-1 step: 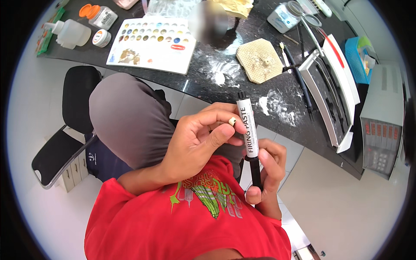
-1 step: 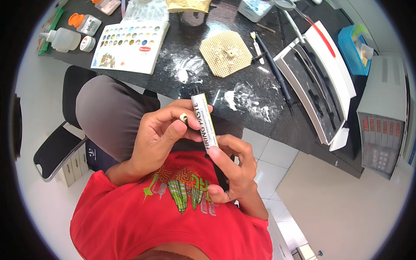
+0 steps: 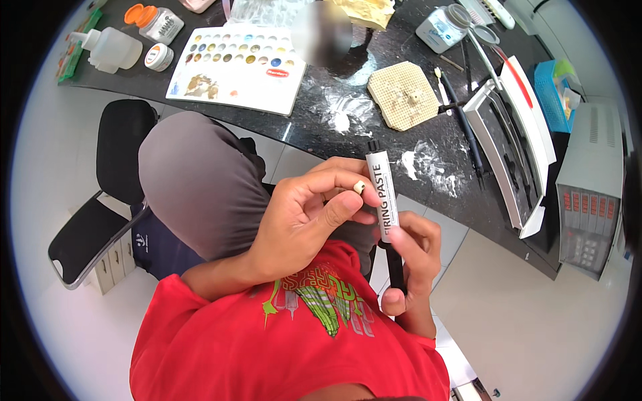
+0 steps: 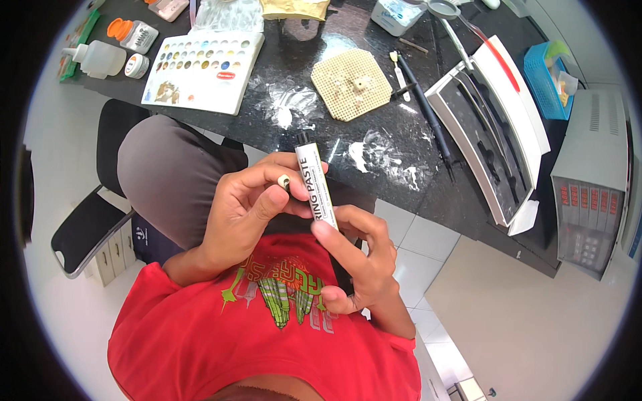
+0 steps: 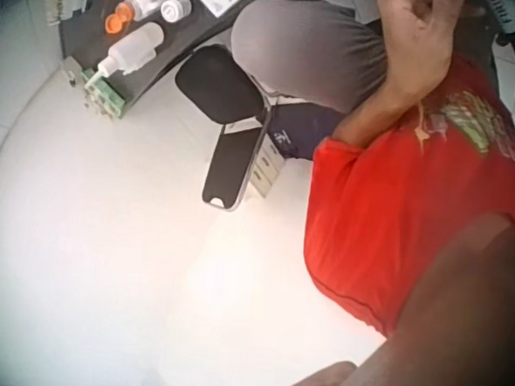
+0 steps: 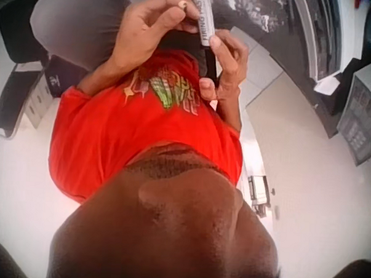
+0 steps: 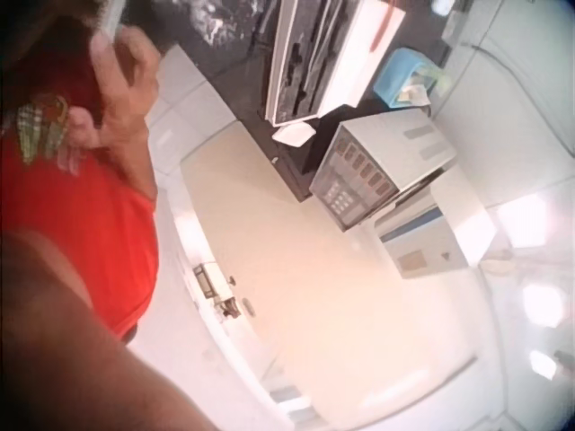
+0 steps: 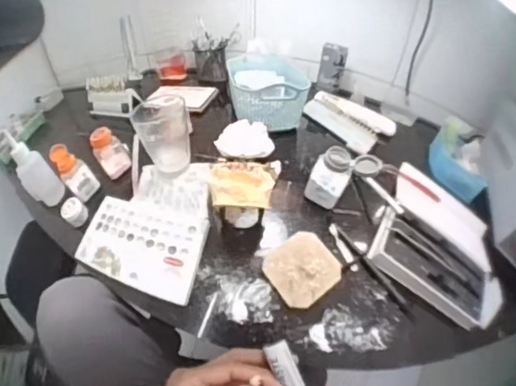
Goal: The person applies paste from a tube to a dental crown using a brush, dips the brush into various pigments on a palette, and paints the crown before carrying it to a separate workstation.
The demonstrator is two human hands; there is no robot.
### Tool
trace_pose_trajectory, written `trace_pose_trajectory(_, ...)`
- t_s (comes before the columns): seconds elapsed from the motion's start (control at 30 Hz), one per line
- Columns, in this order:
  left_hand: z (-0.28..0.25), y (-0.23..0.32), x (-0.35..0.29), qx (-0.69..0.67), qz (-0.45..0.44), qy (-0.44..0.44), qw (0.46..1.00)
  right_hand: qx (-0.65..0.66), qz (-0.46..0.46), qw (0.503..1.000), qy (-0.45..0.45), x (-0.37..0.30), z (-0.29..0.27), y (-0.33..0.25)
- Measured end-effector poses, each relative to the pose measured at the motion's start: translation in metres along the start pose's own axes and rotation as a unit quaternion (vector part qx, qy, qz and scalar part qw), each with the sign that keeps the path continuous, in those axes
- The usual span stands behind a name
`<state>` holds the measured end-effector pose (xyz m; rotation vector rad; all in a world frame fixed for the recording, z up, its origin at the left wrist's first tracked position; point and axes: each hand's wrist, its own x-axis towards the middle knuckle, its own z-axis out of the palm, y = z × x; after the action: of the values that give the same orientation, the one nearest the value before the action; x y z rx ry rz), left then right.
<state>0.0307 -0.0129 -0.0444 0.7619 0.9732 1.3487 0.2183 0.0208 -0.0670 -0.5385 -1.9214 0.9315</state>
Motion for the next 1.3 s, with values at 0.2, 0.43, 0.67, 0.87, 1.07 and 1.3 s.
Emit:
trace_pose_trajectory(0.2,-0.009,0.003,0.001,0.043,0.062,0.04,0.996,0.066,0.033,0.988,-0.138,0.019,-0.013,0.007)
trace_pose_trajectory(0.43,-0.017,0.01,0.003,0.082,0.029,0.119,0.989,0.224,0.125,0.966,-0.046,0.025,-0.012,0.013)
trace_pose_trajectory(0.67,-0.027,0.01,0.005,0.001,0.013,0.173,0.985,0.194,0.078,0.964,-0.163,0.044,-0.019,0.018)
trace_pose_trajectory(0.87,-0.026,0.007,0.002,0.028,0.021,0.182,0.983,0.204,0.021,0.964,-0.168,0.055,-0.017,0.024)
trace_pose_trajectory(1.07,-0.026,0.006,0.004,0.023,0.031,0.171,0.984,0.216,0.025,0.964,-0.153,0.057,-0.012,0.02)
trace_pose_trajectory(1.3,-0.024,0.004,0.004,0.024,0.048,0.179,0.982,0.19,0.023,0.965,-0.179,0.057,-0.018,0.021)
